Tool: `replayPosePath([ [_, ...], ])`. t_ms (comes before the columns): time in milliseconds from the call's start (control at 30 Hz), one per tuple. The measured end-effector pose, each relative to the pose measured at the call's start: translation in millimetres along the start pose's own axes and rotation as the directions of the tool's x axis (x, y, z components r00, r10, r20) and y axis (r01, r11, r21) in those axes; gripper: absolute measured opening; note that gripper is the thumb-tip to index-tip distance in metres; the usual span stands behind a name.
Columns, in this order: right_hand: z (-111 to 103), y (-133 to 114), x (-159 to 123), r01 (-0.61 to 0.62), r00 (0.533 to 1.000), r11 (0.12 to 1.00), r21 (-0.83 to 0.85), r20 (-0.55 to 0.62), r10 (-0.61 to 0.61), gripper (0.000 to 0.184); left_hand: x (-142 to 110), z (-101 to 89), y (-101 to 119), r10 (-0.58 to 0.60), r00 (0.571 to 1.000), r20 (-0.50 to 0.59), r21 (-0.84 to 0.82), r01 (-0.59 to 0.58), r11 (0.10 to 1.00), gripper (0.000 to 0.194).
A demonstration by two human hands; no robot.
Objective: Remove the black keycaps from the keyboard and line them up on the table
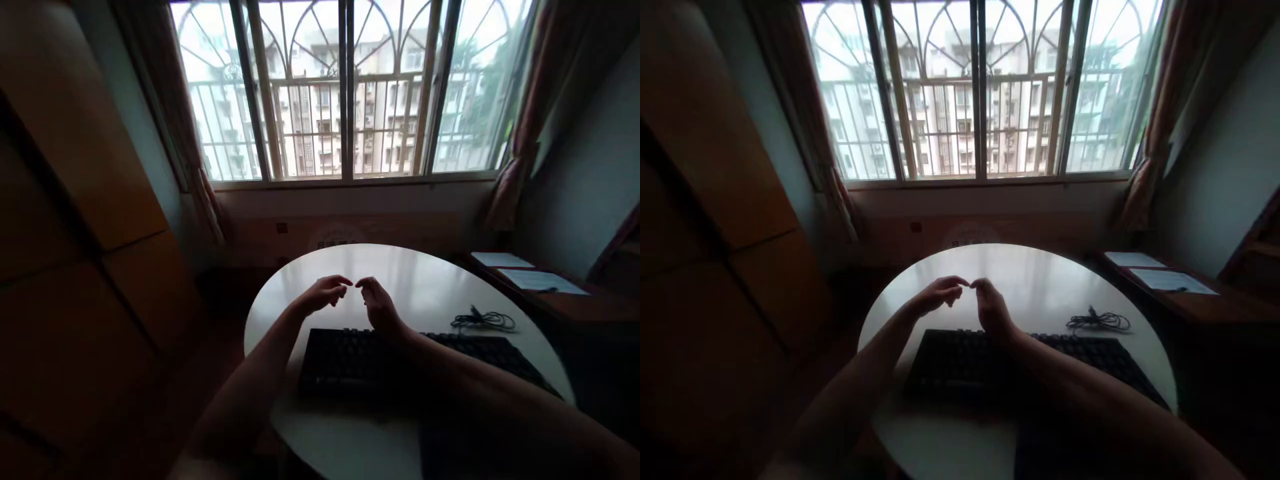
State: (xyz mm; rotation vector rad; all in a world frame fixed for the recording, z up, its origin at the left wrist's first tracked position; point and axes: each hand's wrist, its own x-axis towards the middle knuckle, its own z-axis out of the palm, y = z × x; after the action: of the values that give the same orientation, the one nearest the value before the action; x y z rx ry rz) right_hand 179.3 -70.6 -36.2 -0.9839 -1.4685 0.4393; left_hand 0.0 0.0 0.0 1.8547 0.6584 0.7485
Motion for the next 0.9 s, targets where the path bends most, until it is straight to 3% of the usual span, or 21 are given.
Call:
replayPosePath([
  [300, 0.3, -9.4, -4.4, 0.129, 0.981, 0.983, -0.134, 0.162, -0.107, 0.025, -3.9, 2.8, 15.5, 0.01, 1.0, 0.009, -0.054, -0.009, 0.999, 0.05],
  [667, -0.1, -8.4, -2.5, 0.12, 0.985, 0.972, -0.201, 0.144, -0.092, 0.021, -6.2, 3.7, 13.8, 0.071, 0.989, 0.133, -0.111, -0.056, 0.992, 0.05],
  [900, 0.2, -9.7, -2.9, 0.15, 0.978, 0.966, -0.211, 0.173, -0.114, 0.023, -8.6, 3.9, 16.9, 0.052, 0.987, 0.154, -0.055, -0.044, 0.998, 0.056],
])
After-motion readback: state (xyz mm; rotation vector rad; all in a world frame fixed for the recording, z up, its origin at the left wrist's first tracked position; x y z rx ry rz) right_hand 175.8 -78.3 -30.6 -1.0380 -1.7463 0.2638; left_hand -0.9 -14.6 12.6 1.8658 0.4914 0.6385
